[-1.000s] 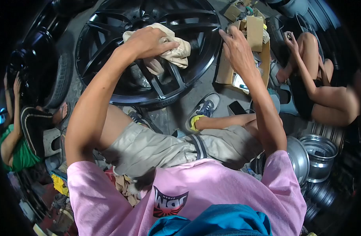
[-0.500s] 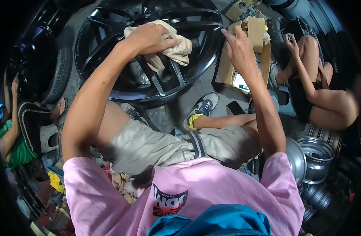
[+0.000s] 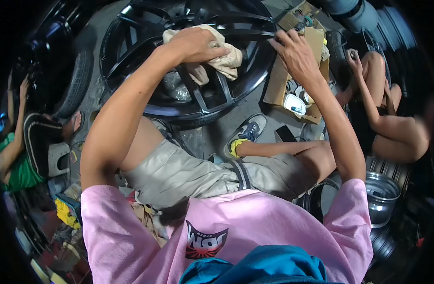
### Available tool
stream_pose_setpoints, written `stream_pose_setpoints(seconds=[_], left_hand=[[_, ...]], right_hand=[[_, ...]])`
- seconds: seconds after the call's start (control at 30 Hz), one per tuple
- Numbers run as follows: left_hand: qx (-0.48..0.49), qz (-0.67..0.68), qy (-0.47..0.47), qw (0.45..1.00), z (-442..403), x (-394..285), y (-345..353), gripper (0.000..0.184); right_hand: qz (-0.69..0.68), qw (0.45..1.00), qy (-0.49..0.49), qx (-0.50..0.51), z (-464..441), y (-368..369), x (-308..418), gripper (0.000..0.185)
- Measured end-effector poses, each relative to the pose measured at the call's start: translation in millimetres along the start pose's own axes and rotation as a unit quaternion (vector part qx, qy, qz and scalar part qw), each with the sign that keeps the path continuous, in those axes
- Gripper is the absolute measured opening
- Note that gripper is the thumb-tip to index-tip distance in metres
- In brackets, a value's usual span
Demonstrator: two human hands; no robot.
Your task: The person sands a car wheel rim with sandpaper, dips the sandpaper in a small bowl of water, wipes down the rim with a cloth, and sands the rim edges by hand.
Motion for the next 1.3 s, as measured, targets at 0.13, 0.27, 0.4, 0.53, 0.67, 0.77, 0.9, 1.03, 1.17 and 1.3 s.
stream_pose_setpoints(seconds=[0.13, 0.27, 0.4, 0.53, 0.67, 0.77, 0.9, 1.03, 1.17, 1.3], left_hand=[[0.006, 0.015, 0.0, 1.0, 0, -1, -1, 0.072], [-0.035, 0.018, 0.012, 0.999, -1, 5, 5, 0.071], [0.0, 0.02, -0.009, 1.0, 1, 1, -3, 0.07], [-0.008, 0.019, 0.006, 1.0, 0, 0, 0, 0.07], [0.003, 0.007, -0.001, 1.0, -1, 0, -6, 0.069], [0.004, 0.016, -0.001, 1.0, -1, 0, 0, 0.07], [0.023, 0.0, -0.011, 1.0, -1, 1, -2, 0.071], [-0.002, 0.009, -0.003, 1.0, -1, 1, 0, 0.072], [0.011, 0.011, -0.009, 1.0, -5, 4, 6, 0.072], [0.025, 0.004, -0.017, 1.0, -2, 2, 1, 0.072]], right_hand=[[-0.056, 0.996, -0.059, 0.027, 4, -9, 11, 0.044], [-0.015, 0.999, -0.032, 0.021, 1, 5, -9, 0.051], [-0.021, 0.998, -0.051, 0.019, -4, 0, 5, 0.052], [-0.017, 0.999, -0.023, 0.029, -4, 8, -9, 0.052], [-0.029, 0.998, -0.03, 0.036, -2, -1, 5, 0.049], [-0.063, 0.997, -0.027, 0.02, 4, -2, -4, 0.048], [-0.022, 0.999, -0.019, 0.029, 4, -12, 9, 0.049], [-0.191, 0.981, -0.016, 0.028, 18, -36, 40, 0.044], [-0.148, 0.987, 0.057, -0.019, 31, -41, -2, 0.038], [-0.173, 0.973, 0.149, -0.031, 63, -42, -28, 0.028]])
Point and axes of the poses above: each hand's wrist, its own z-axis away from the middle knuckle, its own y-axis out of the palm, x = y × z, the point moved 6 cm from there along -z, towards the middle knuckle, and after that the axes turned 13 degrees about -x, right-handed, at the moved point
